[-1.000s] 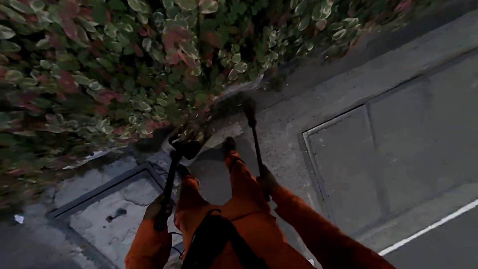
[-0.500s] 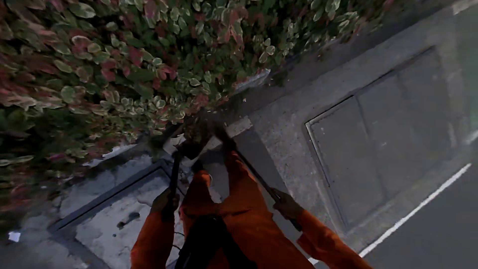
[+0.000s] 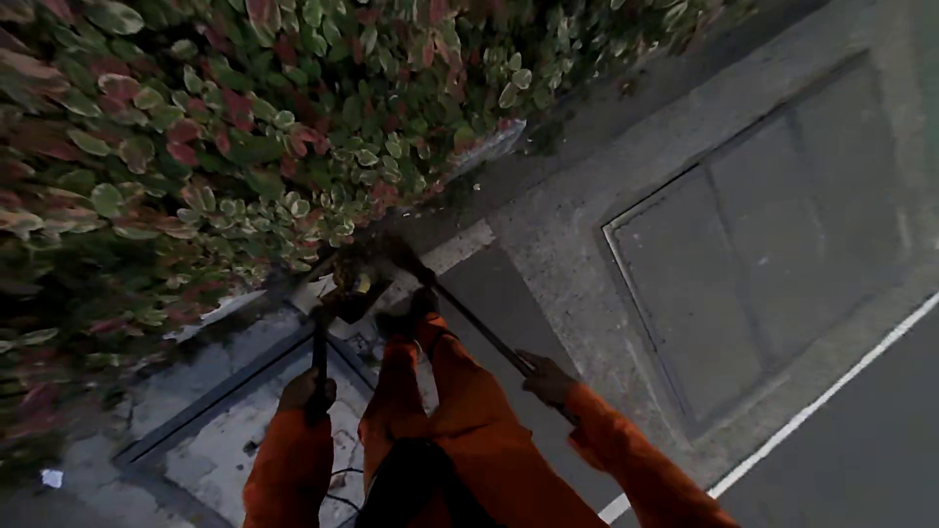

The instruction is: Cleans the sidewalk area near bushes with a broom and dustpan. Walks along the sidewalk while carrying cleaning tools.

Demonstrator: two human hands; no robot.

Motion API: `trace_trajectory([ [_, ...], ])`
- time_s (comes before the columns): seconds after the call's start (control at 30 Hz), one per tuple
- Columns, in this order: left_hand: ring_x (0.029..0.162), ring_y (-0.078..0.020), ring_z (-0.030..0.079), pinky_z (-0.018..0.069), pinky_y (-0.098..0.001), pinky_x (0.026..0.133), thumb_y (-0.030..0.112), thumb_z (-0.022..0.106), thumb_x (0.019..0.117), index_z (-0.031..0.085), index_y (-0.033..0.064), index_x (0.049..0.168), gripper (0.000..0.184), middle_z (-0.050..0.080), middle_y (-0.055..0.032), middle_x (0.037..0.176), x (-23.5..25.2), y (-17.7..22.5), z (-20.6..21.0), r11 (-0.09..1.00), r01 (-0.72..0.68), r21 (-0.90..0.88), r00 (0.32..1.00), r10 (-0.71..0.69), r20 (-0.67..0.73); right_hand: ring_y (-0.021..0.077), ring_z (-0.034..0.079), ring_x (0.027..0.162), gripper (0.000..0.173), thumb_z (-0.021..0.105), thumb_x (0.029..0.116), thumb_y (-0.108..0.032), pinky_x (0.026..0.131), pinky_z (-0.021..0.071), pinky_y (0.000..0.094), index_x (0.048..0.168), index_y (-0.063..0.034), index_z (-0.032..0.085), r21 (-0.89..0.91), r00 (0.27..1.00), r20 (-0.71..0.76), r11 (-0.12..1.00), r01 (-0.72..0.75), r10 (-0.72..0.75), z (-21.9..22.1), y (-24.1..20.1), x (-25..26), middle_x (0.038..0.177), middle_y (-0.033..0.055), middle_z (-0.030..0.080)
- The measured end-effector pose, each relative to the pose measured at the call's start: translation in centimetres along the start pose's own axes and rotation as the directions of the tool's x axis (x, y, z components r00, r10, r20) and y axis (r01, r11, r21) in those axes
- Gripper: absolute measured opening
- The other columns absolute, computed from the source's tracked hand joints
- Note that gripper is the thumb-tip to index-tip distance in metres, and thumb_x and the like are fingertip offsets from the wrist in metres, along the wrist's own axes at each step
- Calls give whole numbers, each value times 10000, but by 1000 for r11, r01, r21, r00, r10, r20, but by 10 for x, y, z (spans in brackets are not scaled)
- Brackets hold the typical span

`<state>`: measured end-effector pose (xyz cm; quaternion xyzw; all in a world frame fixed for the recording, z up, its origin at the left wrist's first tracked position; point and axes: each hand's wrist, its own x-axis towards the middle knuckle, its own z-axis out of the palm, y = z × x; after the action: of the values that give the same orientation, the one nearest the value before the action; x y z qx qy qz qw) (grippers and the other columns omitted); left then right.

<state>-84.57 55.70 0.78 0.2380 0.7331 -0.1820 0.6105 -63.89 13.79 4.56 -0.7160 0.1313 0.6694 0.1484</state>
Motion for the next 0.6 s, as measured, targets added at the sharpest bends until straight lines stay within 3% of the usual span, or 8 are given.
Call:
trace_trajectory([
  [0.07, 392, -83, 442, 391, -195, 345, 208, 307, 1124, 464, 65, 1030, 233, 457, -29, 607, 2, 2, -2, 1000, 12, 12, 1000, -12, -18, 208, 554, 587, 749, 662, 932, -88, 534, 500, 394, 1595, -221, 341, 38, 988, -153, 999, -4, 10, 1, 4, 3, 964, 166, 636],
  [0.13, 383, -84, 442, 385, -196, 337, 220, 311, 1123, 471, 67, 1022, 244, 463, -31, 600, 1, 4, 0, 1000, 28, 5, 999, -28, -29, 302, 645, 789, 683, 636, 949, -74, 700, 556, 477, 1571, -131, 360, 50, 955, -297, 999, -3, 17, -15, -16, 21, 1130, 233, 638],
  [0.17, 385, -83, 443, 382, -194, 336, 227, 311, 1122, 474, 70, 1020, 248, 464, -30, 601, 2, 5, 1, 999, 33, -8, 999, -33, -23, 329, 664, 897, 661, 625, 959, -78, 786, 561, 495, 1564, -99, 360, 82, 936, -351, 997, 1, 28, -30, -32, 36, 1208, 249, 626],
  [0.23, 387, -77, 446, 383, -188, 339, 231, 324, 1123, 489, 68, 1012, 257, 469, -28, 599, 0, 6, 5, 999, 26, -32, 1000, -26, -5, 323, 658, 966, 580, 612, 988, -117, 840, 560, 476, 1519, -43, 392, 112, 920, -390, 994, 11, 34, -66, -65, 77, 1246, 247, 606],
  [0.3, 393, -80, 451, 392, -186, 343, 212, 338, 1118, 486, 68, 1002, 237, 470, -29, 611, -5, 9, 10, 999, 20, -42, 1000, -21, -22, 333, 656, 1044, 559, 607, 1017, -177, 904, 546, 475, 1507, -14, 393, 4, 946, -323, 999, -38, 37, -75, -96, 119, 1289, 255, 599],
  [0.37, 400, -84, 452, 392, -190, 349, 191, 338, 1115, 482, 63, 1005, 221, 474, -32, 620, -8, 11, 15, 1000, 21, -2, 998, -21, -57, 360, 627, 1169, 651, 627, 996, -195, 983, 516, 506, 1546, -22, 324, -184, 977, -215, 982, -44, 3, -32, -113, 133, 1365, 258, 572],
  [0.47, 402, -78, 449, 396, -186, 354, 161, 349, 1107, 477, 54, 1015, 190, 474, -33, 628, -10, 10, 18, 1000, 13, 6, 997, -13, -82, 378, 565, 1294, 787, 678, 950, -242, 1075, 460, 535, 1580, -22, 260, -339, 998, -45, 940, 36, -54, 54, -132, 85, 1443, 253, 528],
  [0.6, 411, -77, 460, 408, -190, 372, 176, 333, 1113, 490, 49, 1015, 224, 484, -26, 616, 2, 7, -12, 1000, -2, 20, 1000, 3, -28, 396, 552, 1308, 621, 639, 988, -255, 1095, 431, 589, 1525, -38, 416, -444, 948, 246, 847, 294, -200, 85, -94, 70, 1422, 250, 556],
])
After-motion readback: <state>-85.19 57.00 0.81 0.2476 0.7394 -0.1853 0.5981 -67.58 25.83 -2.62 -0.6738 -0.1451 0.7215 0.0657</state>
